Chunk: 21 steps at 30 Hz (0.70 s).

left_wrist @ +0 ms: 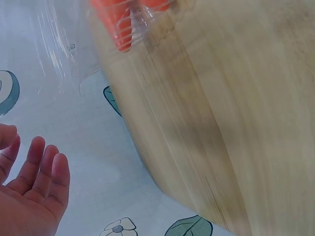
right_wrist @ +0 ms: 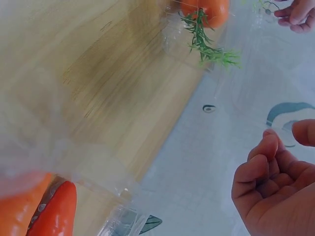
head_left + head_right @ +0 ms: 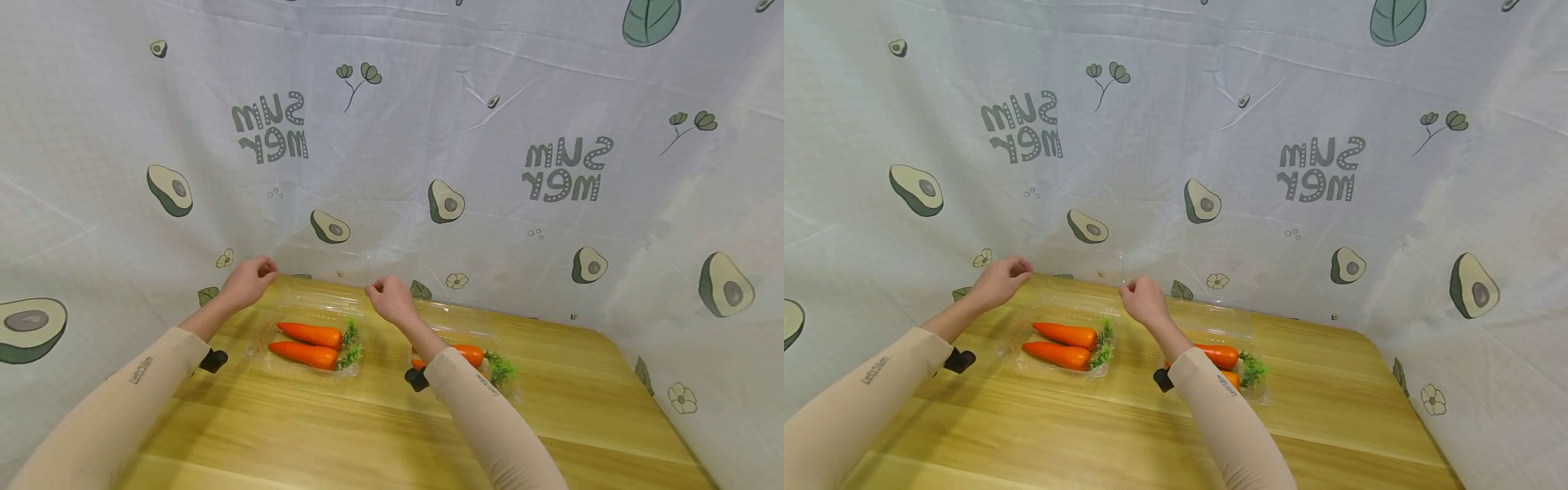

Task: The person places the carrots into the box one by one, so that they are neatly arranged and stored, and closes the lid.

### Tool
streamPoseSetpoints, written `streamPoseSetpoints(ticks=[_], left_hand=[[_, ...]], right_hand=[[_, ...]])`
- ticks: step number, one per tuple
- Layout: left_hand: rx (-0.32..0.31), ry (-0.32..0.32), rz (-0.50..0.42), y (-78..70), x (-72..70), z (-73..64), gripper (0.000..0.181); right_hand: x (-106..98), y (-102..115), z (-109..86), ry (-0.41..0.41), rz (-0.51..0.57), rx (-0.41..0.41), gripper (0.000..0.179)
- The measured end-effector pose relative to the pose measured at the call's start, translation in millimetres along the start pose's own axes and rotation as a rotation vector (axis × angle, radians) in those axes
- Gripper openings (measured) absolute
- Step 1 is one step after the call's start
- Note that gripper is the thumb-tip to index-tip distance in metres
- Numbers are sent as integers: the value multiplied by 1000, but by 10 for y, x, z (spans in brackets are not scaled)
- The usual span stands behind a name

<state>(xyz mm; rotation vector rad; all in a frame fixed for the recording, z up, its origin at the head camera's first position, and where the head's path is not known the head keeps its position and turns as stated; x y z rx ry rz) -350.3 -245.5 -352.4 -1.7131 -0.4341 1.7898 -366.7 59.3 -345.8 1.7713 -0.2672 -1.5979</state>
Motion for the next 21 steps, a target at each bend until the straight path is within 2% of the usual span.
streamPoseSetpoints(ticks=[10, 16, 21], left_hand=[[17, -19, 2, 15, 11, -62, 21], [28, -26, -3, 28, 13, -92, 25], [48, -38, -11, 21, 3, -135, 23]], right_hand=[[13, -24, -49, 27, -2, -23, 47], [11, -33, -92, 51, -7, -16, 36], [11, -31, -130, 78, 15, -7, 37]])
Point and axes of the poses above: each hand's wrist, its own z-axis towards the middle knuckle, its own x-axis out of the palm, y = z × x, the point moved 4 cm from there along z, towards the middle knuckle, and after that the axes turned 11 degrees about y, right-handed, at the moved point
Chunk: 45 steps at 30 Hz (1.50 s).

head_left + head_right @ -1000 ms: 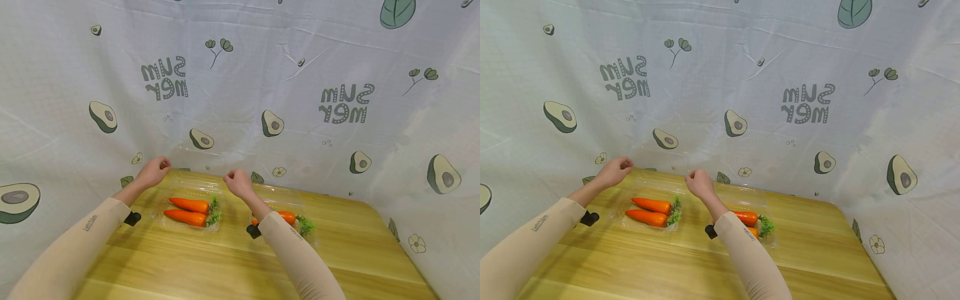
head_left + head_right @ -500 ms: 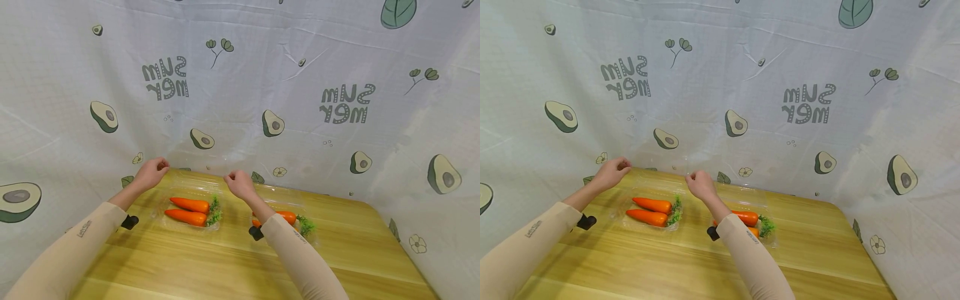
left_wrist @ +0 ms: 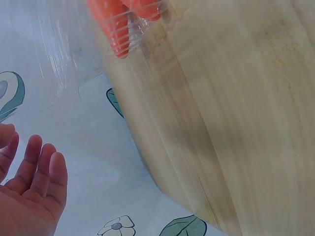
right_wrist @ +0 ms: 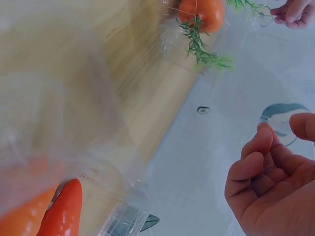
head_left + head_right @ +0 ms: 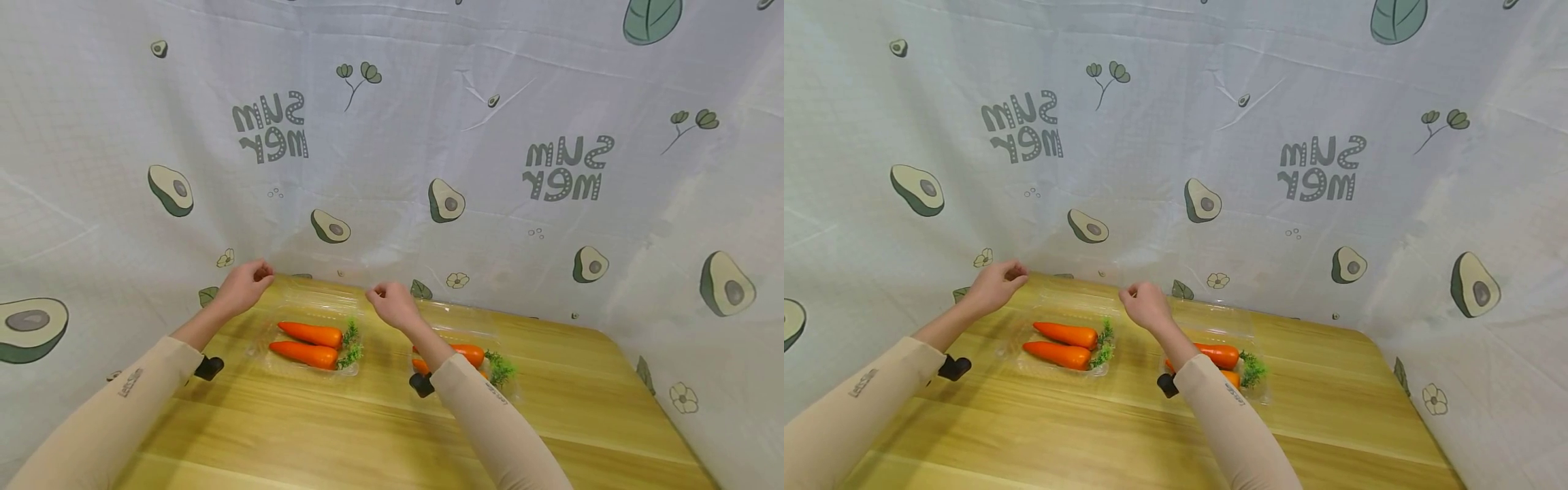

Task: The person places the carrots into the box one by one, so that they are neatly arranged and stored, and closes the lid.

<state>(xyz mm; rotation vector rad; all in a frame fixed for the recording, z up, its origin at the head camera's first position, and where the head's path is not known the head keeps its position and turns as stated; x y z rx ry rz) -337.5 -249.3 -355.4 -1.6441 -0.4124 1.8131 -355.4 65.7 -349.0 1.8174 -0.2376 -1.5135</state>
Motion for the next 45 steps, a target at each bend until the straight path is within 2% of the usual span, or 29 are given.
streamPoseSetpoints(ticks=[15, 27, 38, 45], left_hand=[[3, -20, -24, 4, 9, -127, 19], [6, -9, -36, 6, 22, -218, 18], [57, -11, 31, 6, 40, -285, 17], [65, -14, 57, 41, 46, -305, 18]], right_hand=[[3, 58, -136, 18, -18, -11, 33], [31, 39, -171, 41, -28, -4, 31], [55, 5, -211, 61, -26, 8, 30], [70, -9, -246, 86, -10, 16, 32]])
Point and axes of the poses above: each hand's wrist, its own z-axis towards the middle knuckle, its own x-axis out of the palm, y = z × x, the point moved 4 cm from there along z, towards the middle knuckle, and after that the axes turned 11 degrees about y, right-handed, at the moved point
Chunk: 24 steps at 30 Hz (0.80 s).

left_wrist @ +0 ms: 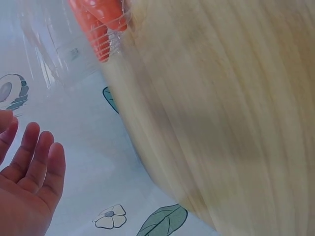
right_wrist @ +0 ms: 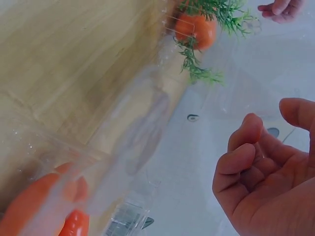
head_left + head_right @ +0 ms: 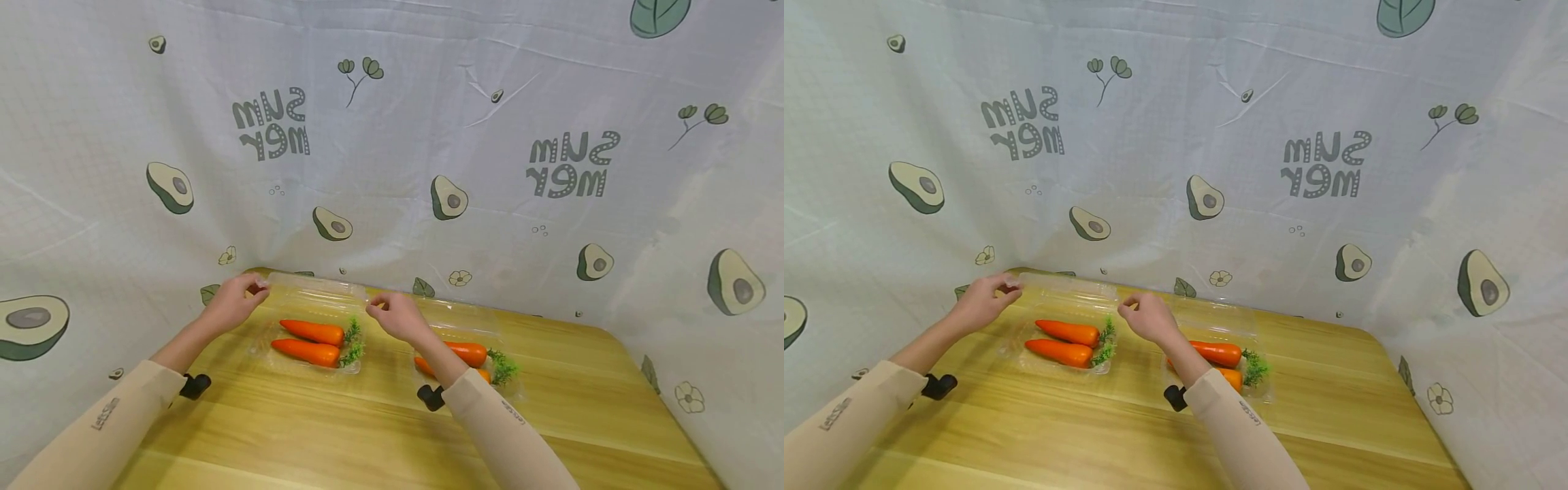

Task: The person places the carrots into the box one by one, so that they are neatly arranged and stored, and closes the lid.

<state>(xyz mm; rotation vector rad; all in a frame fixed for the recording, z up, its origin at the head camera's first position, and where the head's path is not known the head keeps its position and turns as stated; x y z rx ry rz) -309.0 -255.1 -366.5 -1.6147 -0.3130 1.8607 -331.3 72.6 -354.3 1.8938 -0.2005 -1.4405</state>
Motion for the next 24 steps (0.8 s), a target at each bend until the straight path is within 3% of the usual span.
streamPoseSetpoints(ticks=[9, 24], left_hand=[[-26, 30, 9, 33, 10, -86, 22], [1, 27, -31, 45, 58, -163, 17]], right_hand=[[34, 13, -44, 26, -9, -10, 32], [79, -17, -134, 79, 16, -50, 34]])
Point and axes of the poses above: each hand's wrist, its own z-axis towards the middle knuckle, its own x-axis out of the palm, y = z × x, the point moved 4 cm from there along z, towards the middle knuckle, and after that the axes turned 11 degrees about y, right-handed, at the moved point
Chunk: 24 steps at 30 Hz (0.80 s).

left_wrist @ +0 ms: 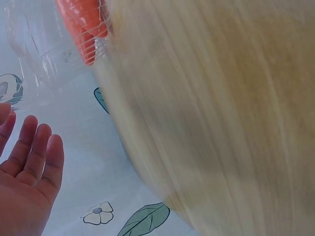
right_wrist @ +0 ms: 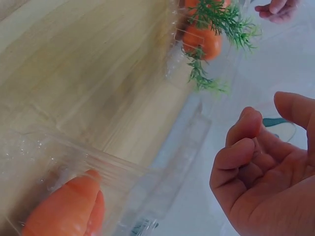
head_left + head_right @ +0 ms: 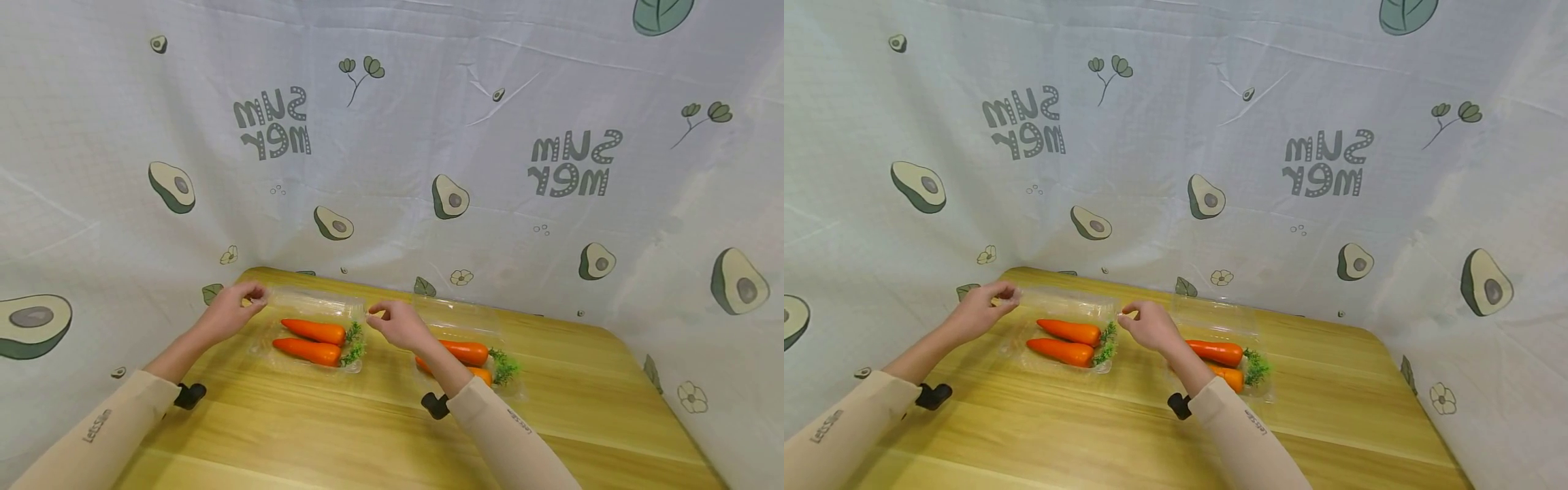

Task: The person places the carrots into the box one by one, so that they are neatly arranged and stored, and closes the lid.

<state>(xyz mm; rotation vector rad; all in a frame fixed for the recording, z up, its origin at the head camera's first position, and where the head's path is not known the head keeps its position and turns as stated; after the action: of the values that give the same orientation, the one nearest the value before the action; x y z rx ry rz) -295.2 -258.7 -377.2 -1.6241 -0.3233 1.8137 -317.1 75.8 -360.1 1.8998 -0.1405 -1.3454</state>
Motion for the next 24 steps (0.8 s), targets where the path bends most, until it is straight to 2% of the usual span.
streamPoseSetpoints(ticks=[8, 16, 24], left_hand=[[-5, 5, -23, 55, 47, -37, 13], [-6, 8, -27, 51, 64, -76, 14], [-23, 21, -7, 39, 85, -126, 19]], right_hand=[[27, -27, -27, 39, 49, -10, 37], [47, -37, -49, 56, 54, 6, 38], [89, -62, -49, 68, 42, -17, 38]])
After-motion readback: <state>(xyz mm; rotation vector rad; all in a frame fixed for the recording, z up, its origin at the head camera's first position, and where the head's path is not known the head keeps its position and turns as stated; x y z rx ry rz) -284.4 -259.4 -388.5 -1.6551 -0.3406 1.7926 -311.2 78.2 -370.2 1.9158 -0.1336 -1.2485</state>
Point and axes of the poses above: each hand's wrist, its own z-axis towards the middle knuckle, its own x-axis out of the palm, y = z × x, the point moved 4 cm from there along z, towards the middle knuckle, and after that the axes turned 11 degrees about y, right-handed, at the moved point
